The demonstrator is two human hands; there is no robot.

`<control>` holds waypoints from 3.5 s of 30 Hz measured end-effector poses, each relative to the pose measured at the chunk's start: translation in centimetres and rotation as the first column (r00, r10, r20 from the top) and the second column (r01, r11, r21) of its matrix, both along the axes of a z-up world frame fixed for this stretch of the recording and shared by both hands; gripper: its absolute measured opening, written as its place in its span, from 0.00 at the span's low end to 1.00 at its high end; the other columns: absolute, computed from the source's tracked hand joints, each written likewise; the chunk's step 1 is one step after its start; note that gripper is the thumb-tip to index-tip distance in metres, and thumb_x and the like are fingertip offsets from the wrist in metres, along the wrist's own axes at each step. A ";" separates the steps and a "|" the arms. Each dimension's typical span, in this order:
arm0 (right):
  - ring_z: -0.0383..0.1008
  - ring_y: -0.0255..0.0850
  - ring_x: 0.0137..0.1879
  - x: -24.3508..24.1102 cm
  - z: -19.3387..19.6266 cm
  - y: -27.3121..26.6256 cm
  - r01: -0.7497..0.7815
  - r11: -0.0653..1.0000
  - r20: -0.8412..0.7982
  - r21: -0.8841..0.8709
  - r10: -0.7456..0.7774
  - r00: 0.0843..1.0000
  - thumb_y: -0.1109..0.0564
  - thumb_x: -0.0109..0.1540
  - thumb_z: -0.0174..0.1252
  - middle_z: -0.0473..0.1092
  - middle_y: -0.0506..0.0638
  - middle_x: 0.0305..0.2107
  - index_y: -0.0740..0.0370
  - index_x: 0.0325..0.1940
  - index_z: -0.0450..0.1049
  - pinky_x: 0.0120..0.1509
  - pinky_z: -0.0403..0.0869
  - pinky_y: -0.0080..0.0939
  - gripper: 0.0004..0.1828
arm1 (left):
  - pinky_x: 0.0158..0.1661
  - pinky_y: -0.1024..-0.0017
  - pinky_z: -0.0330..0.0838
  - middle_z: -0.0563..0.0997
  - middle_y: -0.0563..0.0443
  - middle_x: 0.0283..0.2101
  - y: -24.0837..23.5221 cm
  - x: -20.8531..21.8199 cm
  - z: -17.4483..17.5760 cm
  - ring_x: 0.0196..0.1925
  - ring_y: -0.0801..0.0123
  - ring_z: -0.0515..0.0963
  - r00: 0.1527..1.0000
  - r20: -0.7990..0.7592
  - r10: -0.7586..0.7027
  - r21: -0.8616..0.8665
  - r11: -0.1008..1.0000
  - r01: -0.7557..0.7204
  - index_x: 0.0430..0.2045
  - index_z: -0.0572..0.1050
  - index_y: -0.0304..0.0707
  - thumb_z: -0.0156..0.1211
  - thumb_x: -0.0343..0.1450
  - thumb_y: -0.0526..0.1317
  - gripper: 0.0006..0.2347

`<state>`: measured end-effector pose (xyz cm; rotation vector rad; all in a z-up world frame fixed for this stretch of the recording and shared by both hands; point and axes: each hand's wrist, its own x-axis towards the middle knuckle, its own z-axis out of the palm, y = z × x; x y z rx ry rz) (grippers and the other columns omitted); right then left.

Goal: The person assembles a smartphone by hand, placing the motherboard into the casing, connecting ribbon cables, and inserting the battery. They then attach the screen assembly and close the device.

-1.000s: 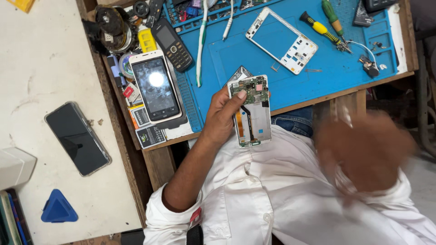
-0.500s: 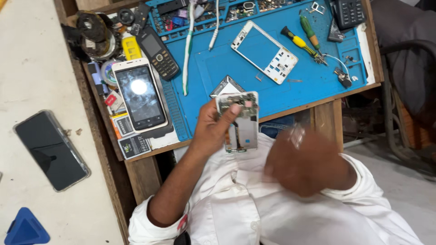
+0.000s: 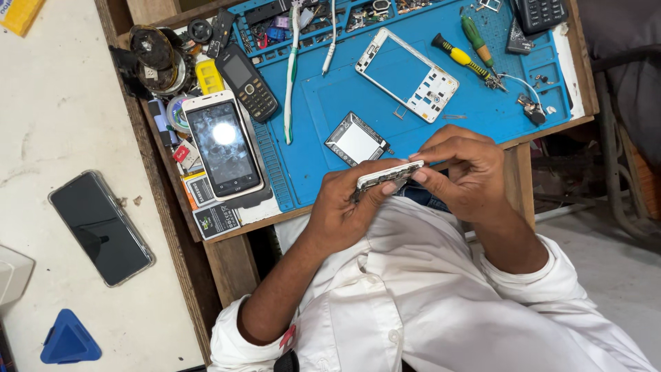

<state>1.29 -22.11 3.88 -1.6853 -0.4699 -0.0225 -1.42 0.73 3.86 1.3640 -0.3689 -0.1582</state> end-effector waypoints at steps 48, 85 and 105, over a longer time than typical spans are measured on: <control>0.76 0.35 0.46 1.7 2.4 2.4 -0.080 0.971 -0.131 -0.225 0.051 0.990 0.65 0.62 0.65 0.73 0.51 0.38 0.65 0.40 0.75 0.54 0.76 0.35 0.06 | 0.27 0.71 0.70 0.80 0.47 0.24 -0.6 -0.2 0.7 0.24 0.72 0.79 0.993 -0.117 -0.030 0.196 0.979 0.053 0.49 0.76 0.29 0.51 0.80 0.38 0.11; 0.77 0.47 0.40 6.3 0.2 5.8 -0.144 0.739 -0.164 -0.658 0.047 0.985 0.50 0.60 0.69 0.76 0.53 0.32 0.62 0.43 0.77 0.44 0.74 0.46 0.15 | 0.56 0.48 0.77 0.74 0.29 0.61 5.9 5.2 -3.4 0.58 0.47 0.79 0.865 -0.470 0.177 -0.557 0.700 -0.446 0.71 0.57 0.37 0.40 0.77 0.42 0.24; 0.80 0.53 0.56 1.9 -2.7 -1.5 0.284 0.689 -0.493 0.667 0.123 0.861 0.66 0.68 0.57 0.72 0.63 0.52 0.71 0.66 0.65 0.58 0.81 0.46 0.22 | 0.61 0.45 0.73 0.68 0.31 0.67 1.6 4.5 -4.7 0.68 0.47 0.72 0.897 -0.417 -0.148 -0.750 0.614 -0.248 0.77 0.51 0.44 0.44 0.79 0.41 0.27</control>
